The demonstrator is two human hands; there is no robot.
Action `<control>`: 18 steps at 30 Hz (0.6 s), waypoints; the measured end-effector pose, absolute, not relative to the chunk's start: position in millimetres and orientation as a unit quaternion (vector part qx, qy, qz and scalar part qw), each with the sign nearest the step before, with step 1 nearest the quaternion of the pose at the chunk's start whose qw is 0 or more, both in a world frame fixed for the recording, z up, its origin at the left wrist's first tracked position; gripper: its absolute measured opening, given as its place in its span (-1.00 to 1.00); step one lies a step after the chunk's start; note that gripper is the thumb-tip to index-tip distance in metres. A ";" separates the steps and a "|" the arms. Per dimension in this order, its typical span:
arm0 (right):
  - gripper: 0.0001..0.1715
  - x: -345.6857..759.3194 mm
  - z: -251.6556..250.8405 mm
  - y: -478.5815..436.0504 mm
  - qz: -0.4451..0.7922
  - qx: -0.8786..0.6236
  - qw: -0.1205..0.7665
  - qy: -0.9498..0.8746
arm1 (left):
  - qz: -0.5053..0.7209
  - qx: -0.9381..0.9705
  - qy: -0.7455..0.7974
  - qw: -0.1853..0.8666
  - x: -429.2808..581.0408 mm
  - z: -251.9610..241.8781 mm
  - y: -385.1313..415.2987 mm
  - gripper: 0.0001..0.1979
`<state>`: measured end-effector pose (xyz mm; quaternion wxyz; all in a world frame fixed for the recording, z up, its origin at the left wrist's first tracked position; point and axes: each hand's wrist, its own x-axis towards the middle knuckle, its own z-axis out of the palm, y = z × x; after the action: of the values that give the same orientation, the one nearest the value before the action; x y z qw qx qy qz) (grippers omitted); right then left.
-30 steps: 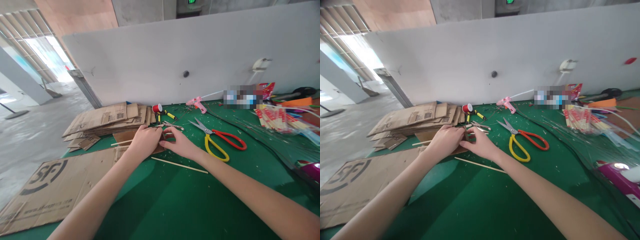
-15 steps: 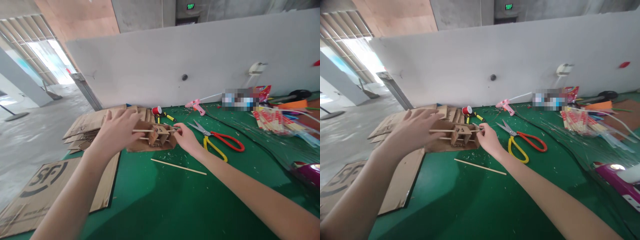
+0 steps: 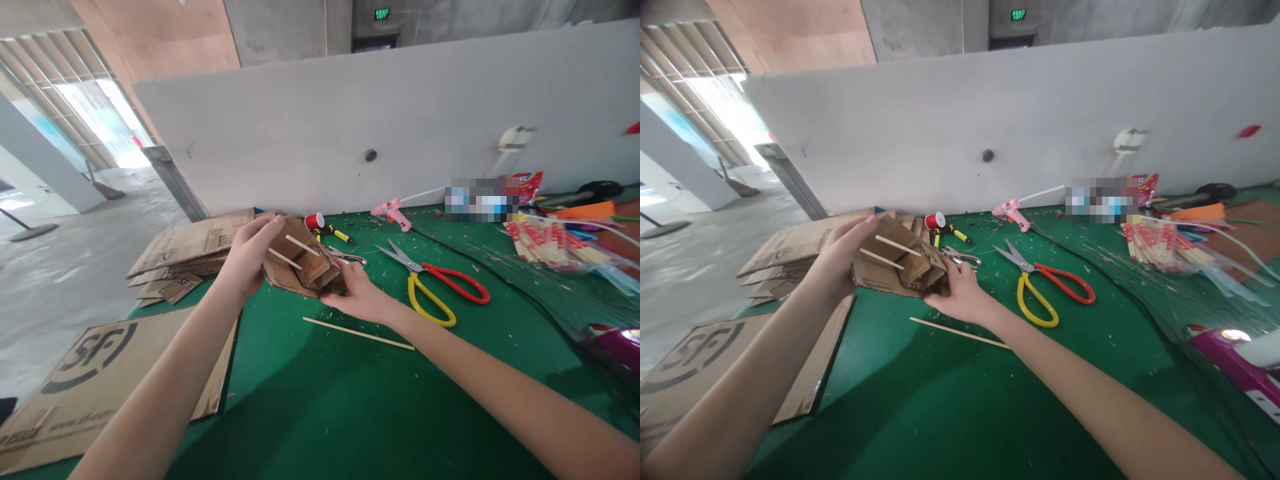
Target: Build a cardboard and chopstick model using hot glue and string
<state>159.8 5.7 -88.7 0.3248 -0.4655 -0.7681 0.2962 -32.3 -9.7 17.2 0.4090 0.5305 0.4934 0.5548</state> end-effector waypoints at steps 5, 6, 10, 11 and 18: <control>-0.28 169.1 -77.3 9.4 0.220 -0.417 0.350 -0.809 | 0.608 0.499 0.468 0.403 -27.8 11.9 -5.1 -0.62; -0.25 169.1 -75.8 10.1 0.239 -0.404 0.368 -0.803 | 0.616 0.497 0.464 0.398 -26.8 11.2 -4.3 -0.59; -0.28 166.7 -74.0 13.0 0.304 -0.373 0.409 -0.775 | 0.636 0.491 0.435 0.407 -22.4 6.3 -2.8 -0.42; -0.41 166.2 -75.6 14.8 0.305 -0.375 0.419 -0.769 | 0.640 0.498 0.411 0.416 -21.0 3.2 -2.7 -0.35; -0.71 164.0 -103.1 36.3 0.254 -0.450 0.499 -0.696 | 0.507 0.745 0.346 0.262 -2.7 -39.7 -4.8 0.27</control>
<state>164.0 36.3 -103.1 0.4987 -0.4499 -0.6959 0.2542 -2.7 -4.8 -39.7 0.2623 0.7445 0.3455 0.5075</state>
